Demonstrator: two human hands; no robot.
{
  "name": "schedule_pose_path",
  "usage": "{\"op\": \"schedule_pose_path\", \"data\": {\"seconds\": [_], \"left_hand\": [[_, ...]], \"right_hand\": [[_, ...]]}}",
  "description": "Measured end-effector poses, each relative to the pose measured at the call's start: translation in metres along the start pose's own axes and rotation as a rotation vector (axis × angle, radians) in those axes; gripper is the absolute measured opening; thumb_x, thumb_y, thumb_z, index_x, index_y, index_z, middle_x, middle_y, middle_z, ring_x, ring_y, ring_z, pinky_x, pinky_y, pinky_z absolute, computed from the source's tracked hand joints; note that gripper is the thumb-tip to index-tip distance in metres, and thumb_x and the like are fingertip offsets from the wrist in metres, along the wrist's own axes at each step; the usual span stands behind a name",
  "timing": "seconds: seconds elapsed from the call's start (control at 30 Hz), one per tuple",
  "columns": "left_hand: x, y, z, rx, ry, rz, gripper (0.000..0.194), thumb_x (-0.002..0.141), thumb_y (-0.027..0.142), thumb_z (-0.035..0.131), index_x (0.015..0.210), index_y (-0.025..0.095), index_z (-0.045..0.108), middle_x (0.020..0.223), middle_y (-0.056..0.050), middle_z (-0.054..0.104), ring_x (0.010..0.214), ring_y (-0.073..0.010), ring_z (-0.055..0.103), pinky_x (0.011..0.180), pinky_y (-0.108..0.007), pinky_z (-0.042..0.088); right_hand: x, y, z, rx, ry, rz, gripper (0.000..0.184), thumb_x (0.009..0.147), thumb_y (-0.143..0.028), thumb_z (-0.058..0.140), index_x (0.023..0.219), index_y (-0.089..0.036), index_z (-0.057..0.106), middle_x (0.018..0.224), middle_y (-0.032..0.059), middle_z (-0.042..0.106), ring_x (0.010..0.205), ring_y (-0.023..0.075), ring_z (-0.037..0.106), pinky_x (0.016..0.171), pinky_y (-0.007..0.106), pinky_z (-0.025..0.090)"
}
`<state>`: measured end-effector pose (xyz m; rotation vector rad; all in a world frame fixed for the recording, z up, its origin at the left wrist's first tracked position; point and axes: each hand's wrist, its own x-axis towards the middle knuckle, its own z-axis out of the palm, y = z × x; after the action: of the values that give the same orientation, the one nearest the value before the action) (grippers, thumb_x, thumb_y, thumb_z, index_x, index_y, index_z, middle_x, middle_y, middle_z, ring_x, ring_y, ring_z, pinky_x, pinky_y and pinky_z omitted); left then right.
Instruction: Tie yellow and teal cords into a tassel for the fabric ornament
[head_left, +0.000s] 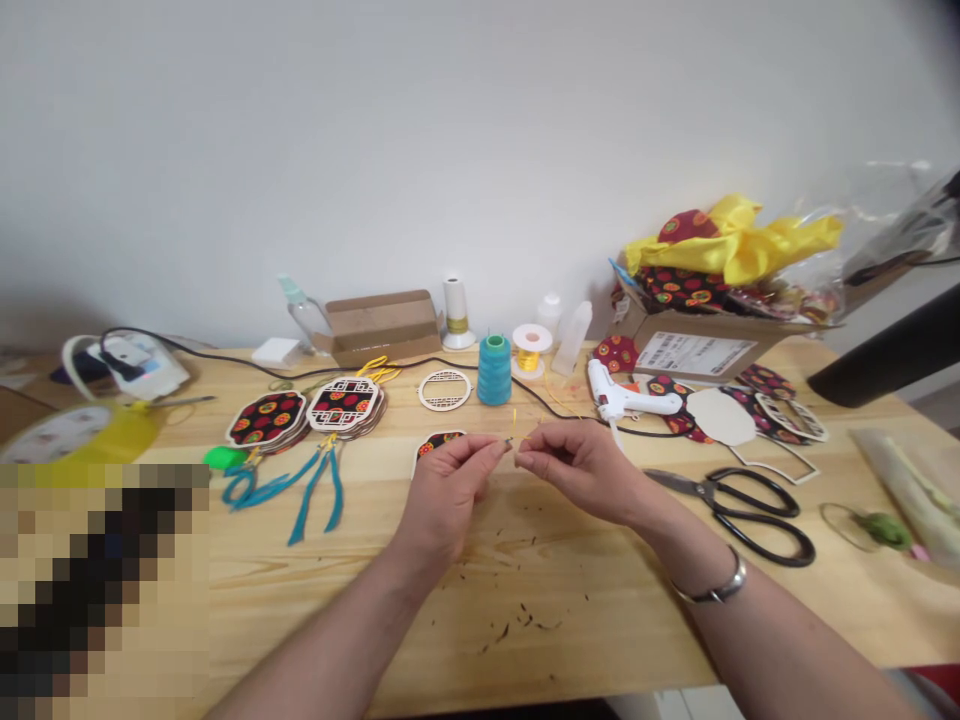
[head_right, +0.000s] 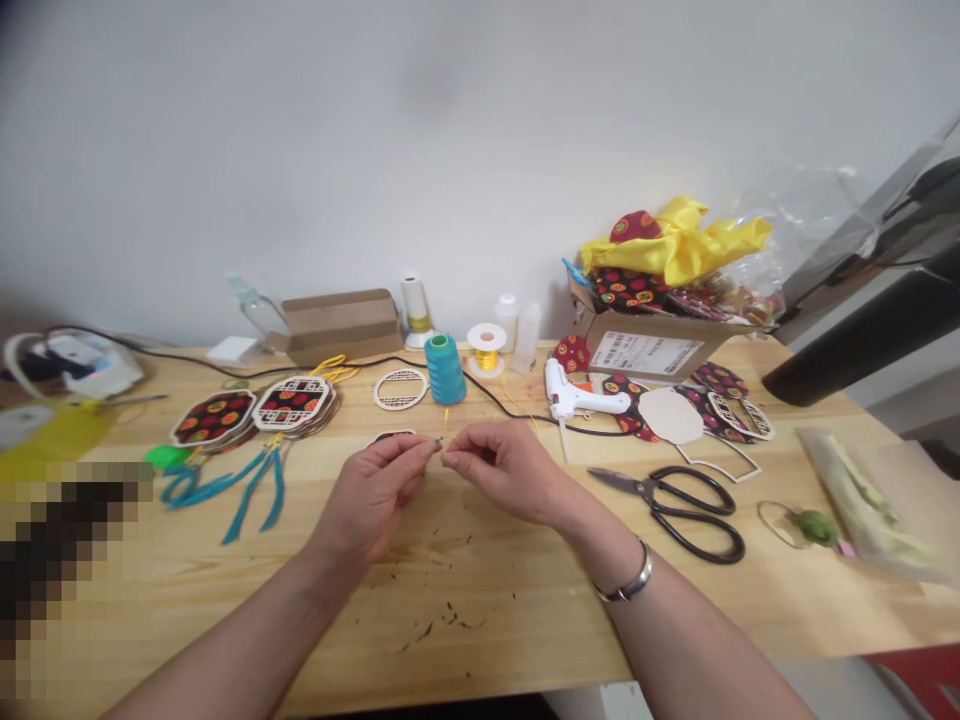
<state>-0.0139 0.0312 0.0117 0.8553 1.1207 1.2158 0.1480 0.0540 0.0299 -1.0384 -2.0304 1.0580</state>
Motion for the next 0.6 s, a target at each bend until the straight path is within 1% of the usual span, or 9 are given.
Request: {"op": "schedule_pose_path", "data": {"seconds": [0.1,0.2,0.33,0.47,0.6], "left_hand": [[-0.0005,0.0006,0.0010,0.031,0.023,0.015,0.012,0.069,0.028,0.068,0.069,0.016,0.067,0.046,0.008,0.038,0.044,-0.0038,0.025,0.042,-0.018,0.020],[-0.0014,0.0010,0.0016,0.055,0.025,0.030,0.012,0.070,0.028,0.067,0.067,0.016,0.067,0.047,0.008,0.041,0.045,-0.0039,0.026,0.043,-0.018,0.021],[-0.0023,0.0008,0.0019,0.087,0.029,0.038,0.012,0.070,0.028,0.067,0.068,0.016,0.067,0.047,0.007,0.044,0.045,-0.0044,0.027,0.043,-0.018,0.023],[-0.0029,0.0011,0.0021,0.099,0.041,0.045,0.012,0.069,0.027,0.067,0.066,0.016,0.067,0.047,0.007,0.045,0.045,-0.0046,0.028,0.043,-0.018,0.024],[-0.0037,0.0012,0.0020,0.127,0.042,0.049,0.011,0.069,0.026,0.067,0.066,0.015,0.068,0.047,0.007,0.047,0.044,-0.0045,0.030,0.043,-0.018,0.025]], "right_hand": [[-0.0022,-0.0034,0.0028,-0.098,-0.012,-0.048,0.020,0.085,-0.026,0.048,0.078,-0.015,0.064,0.060,-0.0015,0.054,0.054,0.0076,0.040,0.051,0.020,0.031],[-0.0046,-0.0062,0.0053,-0.227,-0.027,-0.108,0.019,0.085,-0.020,0.045,0.080,-0.016,0.063,0.065,-0.0003,0.059,0.057,0.0079,0.046,0.055,0.020,0.033],[-0.0068,-0.0076,0.0073,-0.346,-0.038,-0.164,0.019,0.086,-0.017,0.044,0.081,-0.016,0.062,0.066,0.0007,0.061,0.057,0.0080,0.047,0.056,0.021,0.032],[-0.0071,-0.0070,0.0075,-0.391,-0.041,-0.191,0.022,0.087,-0.019,0.042,0.078,-0.015,0.061,0.062,0.0005,0.059,0.054,0.0079,0.045,0.055,0.021,0.031],[-0.0068,-0.0065,0.0071,-0.390,-0.049,-0.211,0.021,0.087,-0.016,0.042,0.081,-0.016,0.062,0.064,0.0005,0.061,0.055,0.0078,0.047,0.055,0.021,0.030]]}}
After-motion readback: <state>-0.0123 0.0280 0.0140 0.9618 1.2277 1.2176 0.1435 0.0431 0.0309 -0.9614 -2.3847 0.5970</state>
